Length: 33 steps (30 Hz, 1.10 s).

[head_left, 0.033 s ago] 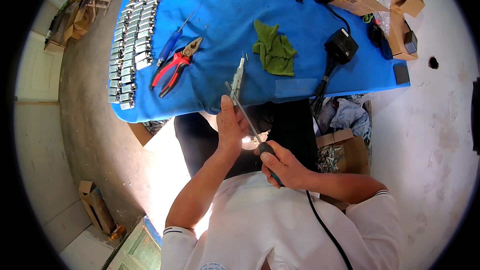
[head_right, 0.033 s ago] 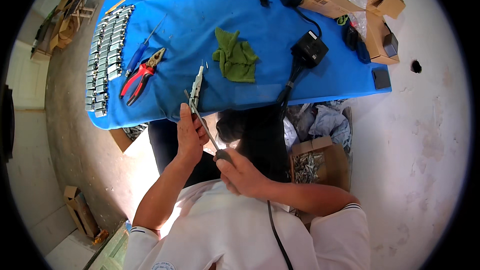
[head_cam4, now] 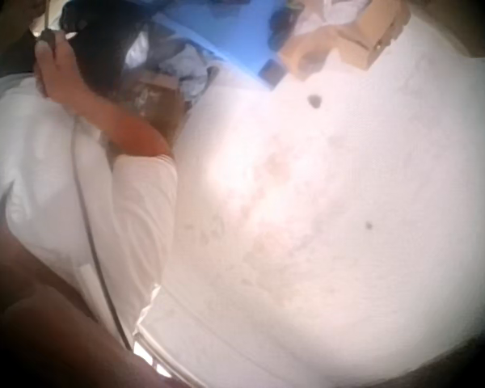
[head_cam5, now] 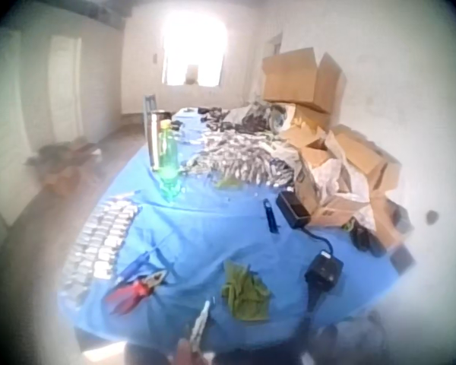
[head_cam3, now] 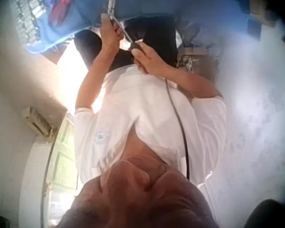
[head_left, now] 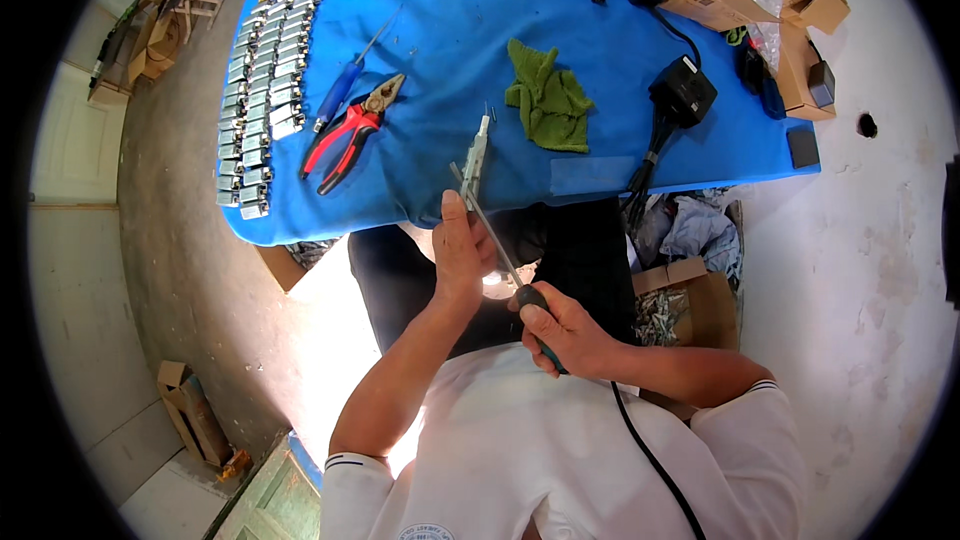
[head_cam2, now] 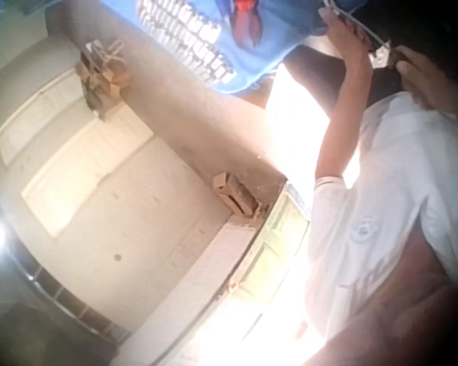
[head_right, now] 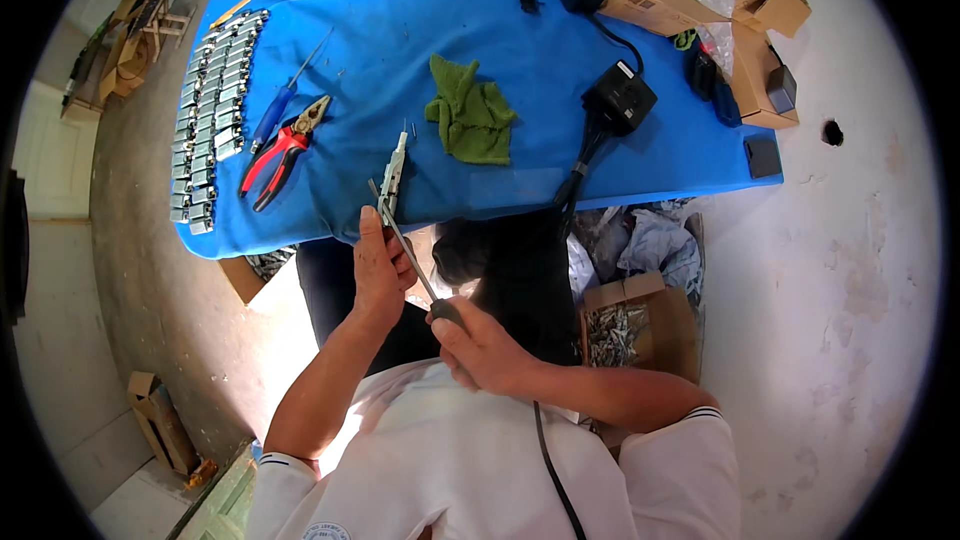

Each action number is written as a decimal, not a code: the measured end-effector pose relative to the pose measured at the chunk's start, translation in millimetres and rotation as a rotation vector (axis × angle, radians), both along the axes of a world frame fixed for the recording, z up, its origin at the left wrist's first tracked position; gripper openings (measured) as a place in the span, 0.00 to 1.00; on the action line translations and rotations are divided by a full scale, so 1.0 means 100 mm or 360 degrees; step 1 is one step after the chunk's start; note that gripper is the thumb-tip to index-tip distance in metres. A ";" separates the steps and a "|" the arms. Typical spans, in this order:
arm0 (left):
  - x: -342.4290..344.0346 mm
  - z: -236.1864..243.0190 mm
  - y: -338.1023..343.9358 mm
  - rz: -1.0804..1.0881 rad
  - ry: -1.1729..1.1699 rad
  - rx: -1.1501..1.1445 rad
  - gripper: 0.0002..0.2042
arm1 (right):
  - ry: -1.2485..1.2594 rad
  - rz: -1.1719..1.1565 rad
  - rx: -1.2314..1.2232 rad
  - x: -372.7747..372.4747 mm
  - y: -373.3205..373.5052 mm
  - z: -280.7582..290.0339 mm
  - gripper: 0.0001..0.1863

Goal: The person uses a soldering iron to heat a small metallic component held in the left hand, then sets the iron down and continues to manipulate the component with both hands, occasionally picking up a small piece from a nearby box.

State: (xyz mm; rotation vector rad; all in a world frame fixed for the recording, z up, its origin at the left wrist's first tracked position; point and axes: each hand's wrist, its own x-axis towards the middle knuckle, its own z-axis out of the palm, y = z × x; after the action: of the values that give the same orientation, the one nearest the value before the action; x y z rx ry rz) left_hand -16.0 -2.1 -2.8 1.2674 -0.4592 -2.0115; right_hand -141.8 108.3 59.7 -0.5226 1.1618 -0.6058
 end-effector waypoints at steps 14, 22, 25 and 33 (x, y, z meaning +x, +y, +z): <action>0.03 0.00 -0.14 -0.0127 0.0385 0.0278 0.34 | 0.0015 0.0367 0.0061 -0.64 -0.34 0.03 0.21; -0.08 -0.04 -0.07 0.0052 0.0181 0.0165 0.32 | -0.0023 0.0231 0.0021 -0.31 -0.10 -0.07 0.17; -0.07 -0.08 -0.08 0.0032 0.0109 0.0175 0.33 | -0.0051 0.0198 0.0044 -0.24 -0.09 -0.08 0.17; -0.07 -0.23 -0.06 -0.0008 0.0272 0.0275 0.33 | -0.0252 0.0037 0.0141 0.04 0.04 -0.15 0.23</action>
State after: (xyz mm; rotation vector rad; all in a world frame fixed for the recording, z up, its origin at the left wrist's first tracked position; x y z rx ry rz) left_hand -22.6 -7.7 -25.5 1.1822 -0.2107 -2.1798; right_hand -137.8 112.6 44.6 -0.4049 1.0266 -0.5625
